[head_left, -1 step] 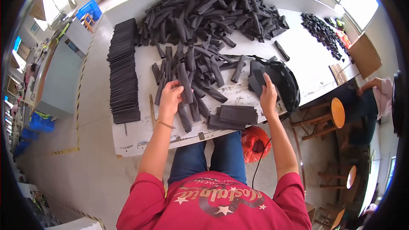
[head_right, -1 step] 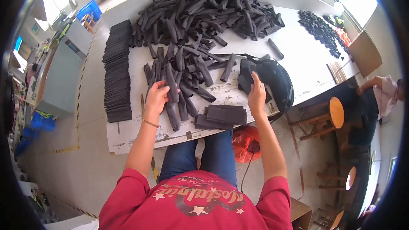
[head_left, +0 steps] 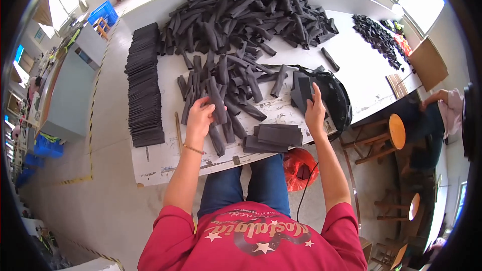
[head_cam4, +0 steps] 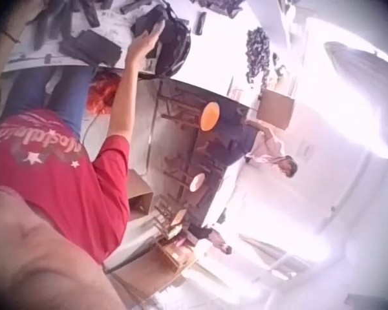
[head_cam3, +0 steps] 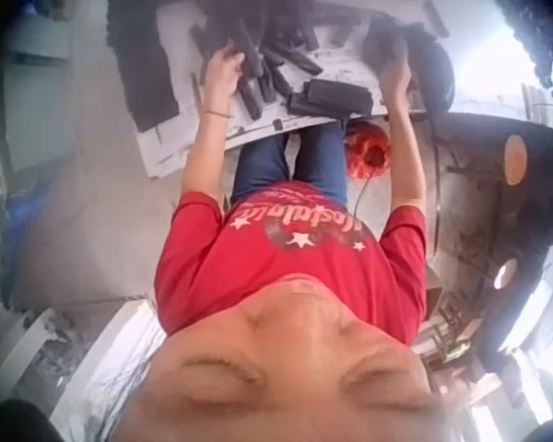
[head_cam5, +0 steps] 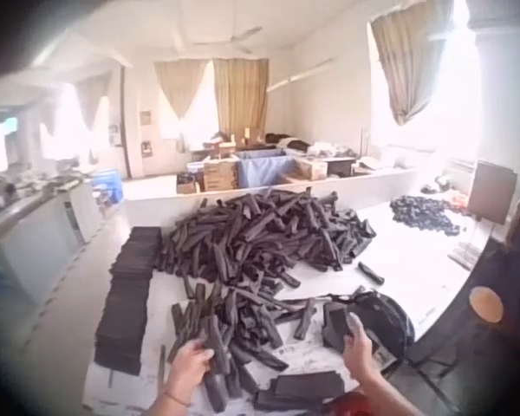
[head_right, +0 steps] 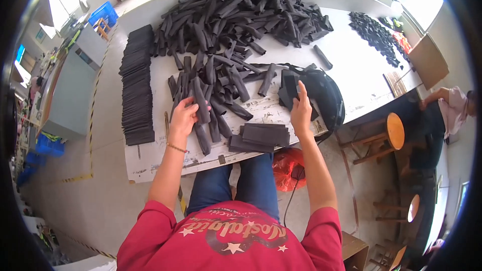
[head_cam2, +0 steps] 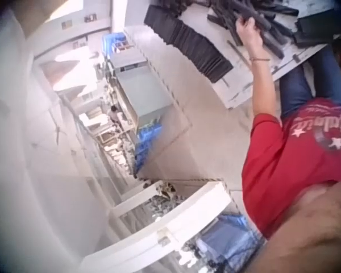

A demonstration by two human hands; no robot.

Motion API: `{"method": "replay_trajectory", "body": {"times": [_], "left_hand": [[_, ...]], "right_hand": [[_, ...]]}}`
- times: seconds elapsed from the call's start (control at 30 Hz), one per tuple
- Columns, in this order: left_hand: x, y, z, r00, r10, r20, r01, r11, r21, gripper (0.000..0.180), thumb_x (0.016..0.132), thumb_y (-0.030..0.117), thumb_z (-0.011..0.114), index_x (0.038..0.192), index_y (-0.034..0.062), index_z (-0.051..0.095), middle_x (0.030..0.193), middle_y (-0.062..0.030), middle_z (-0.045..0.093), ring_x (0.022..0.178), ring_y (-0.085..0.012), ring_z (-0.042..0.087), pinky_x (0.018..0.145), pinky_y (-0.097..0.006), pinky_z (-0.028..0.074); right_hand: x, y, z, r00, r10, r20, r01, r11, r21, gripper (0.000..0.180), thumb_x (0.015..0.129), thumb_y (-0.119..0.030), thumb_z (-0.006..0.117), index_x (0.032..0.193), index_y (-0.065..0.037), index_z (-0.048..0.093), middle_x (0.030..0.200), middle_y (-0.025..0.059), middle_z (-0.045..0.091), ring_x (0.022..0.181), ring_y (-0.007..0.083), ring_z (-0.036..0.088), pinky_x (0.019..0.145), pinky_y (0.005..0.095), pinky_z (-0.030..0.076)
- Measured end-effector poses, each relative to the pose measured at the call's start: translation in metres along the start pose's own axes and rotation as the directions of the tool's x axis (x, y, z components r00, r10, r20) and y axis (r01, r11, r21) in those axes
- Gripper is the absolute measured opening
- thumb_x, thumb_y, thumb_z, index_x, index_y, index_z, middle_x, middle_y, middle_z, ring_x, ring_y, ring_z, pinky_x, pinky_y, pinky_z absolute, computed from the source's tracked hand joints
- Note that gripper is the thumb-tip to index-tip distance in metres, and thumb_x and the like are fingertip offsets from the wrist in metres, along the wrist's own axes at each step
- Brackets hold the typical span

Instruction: The recorder is taking small gray rectangular strips from a large pile on a workbench and organizing them into neat stacks.

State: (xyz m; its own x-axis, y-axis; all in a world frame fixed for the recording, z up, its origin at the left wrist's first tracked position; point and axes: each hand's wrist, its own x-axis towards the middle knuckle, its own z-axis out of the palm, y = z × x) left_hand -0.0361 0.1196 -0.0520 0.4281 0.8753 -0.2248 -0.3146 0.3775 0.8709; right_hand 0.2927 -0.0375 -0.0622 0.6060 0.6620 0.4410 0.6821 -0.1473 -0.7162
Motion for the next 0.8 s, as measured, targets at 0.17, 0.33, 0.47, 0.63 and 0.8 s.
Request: {"method": "replay_trajectory", "body": {"times": [0.17, 0.33, 0.47, 0.63, 0.8], "left_hand": [[-0.023, -0.007, 0.012, 0.999, -0.051, 0.000, 0.050, 0.973, -0.226, 0.018, 0.085, 0.001, 0.065, 0.102, 0.0034, 0.062, 0.094, -0.0088, 0.069, 0.088, -0.0233, 0.069, 0.074, -0.037, 0.057], [-0.034, -0.019, 0.012, 0.994, -0.107, -0.018, 0.095, 0.942, -0.322, 0.017, 0.085, 0.004, 0.069, 0.101, 0.0066, 0.064, 0.093, -0.0063, 0.069, 0.088, -0.0210, 0.068, 0.078, -0.036, 0.057], [-0.047, -0.015, 0.028, 0.996, -0.090, 0.018, 0.089, 0.910, -0.404, 0.015, 0.088, 0.010, 0.068, 0.101, 0.0050, 0.063, 0.096, -0.0091, 0.068, 0.091, -0.0235, 0.068, 0.081, -0.038, 0.057], [-0.053, -0.006, 0.030, 0.996, -0.061, 0.062, 0.081, 0.913, -0.401, 0.019, 0.090, 0.012, 0.066, 0.103, -0.0005, 0.061, 0.102, -0.0159, 0.067, 0.097, -0.0293, 0.067, 0.086, -0.040, 0.057], [-0.054, -0.006, 0.030, 0.998, -0.063, 0.032, 0.070, 0.914, -0.399, 0.023, 0.090, 0.013, 0.066, 0.104, -0.0043, 0.059, 0.105, -0.0200, 0.066, 0.098, -0.0320, 0.067, 0.086, -0.040, 0.057]], "right_hand": [[0.001, -0.024, -0.009, 0.994, 0.082, -0.069, -0.053, 0.936, 0.348, 0.039, 0.084, 0.004, 0.053, 0.122, -0.005, 0.047, 0.094, 0.0113, 0.057, 0.085, 0.0208, 0.056, 0.080, 0.0323, 0.046], [-0.030, -0.081, -0.014, 0.977, -0.027, 0.210, -0.003, 0.990, 0.140, 0.032, 0.080, -0.017, 0.073, 0.093, -0.001, 0.048, 0.081, 0.0117, 0.051, 0.075, 0.0249, 0.052, 0.070, 0.0347, 0.044], [-0.063, -0.108, -0.007, 0.922, -0.288, 0.257, 0.253, 0.954, 0.162, 0.030, 0.081, -0.010, 0.071, 0.089, -0.001, 0.045, 0.086, 0.0155, 0.051, 0.075, 0.0339, 0.052, 0.069, 0.0394, 0.043], [-0.085, -0.132, -0.013, 0.891, -0.313, 0.330, 0.260, 0.946, 0.196, 0.049, 0.081, -0.009, 0.071, 0.124, -0.003, 0.048, 0.110, 0.0187, 0.059, 0.096, 0.0349, 0.057, 0.087, 0.0386, 0.046], [-0.096, -0.146, -0.016, 0.857, -0.347, 0.381, 0.262, 0.930, 0.259, 0.047, 0.074, -0.008, 0.074, 0.119, -0.007, 0.062, 0.115, 0.0133, 0.059, 0.103, 0.0321, 0.053, 0.091, 0.0403, 0.042]]}}
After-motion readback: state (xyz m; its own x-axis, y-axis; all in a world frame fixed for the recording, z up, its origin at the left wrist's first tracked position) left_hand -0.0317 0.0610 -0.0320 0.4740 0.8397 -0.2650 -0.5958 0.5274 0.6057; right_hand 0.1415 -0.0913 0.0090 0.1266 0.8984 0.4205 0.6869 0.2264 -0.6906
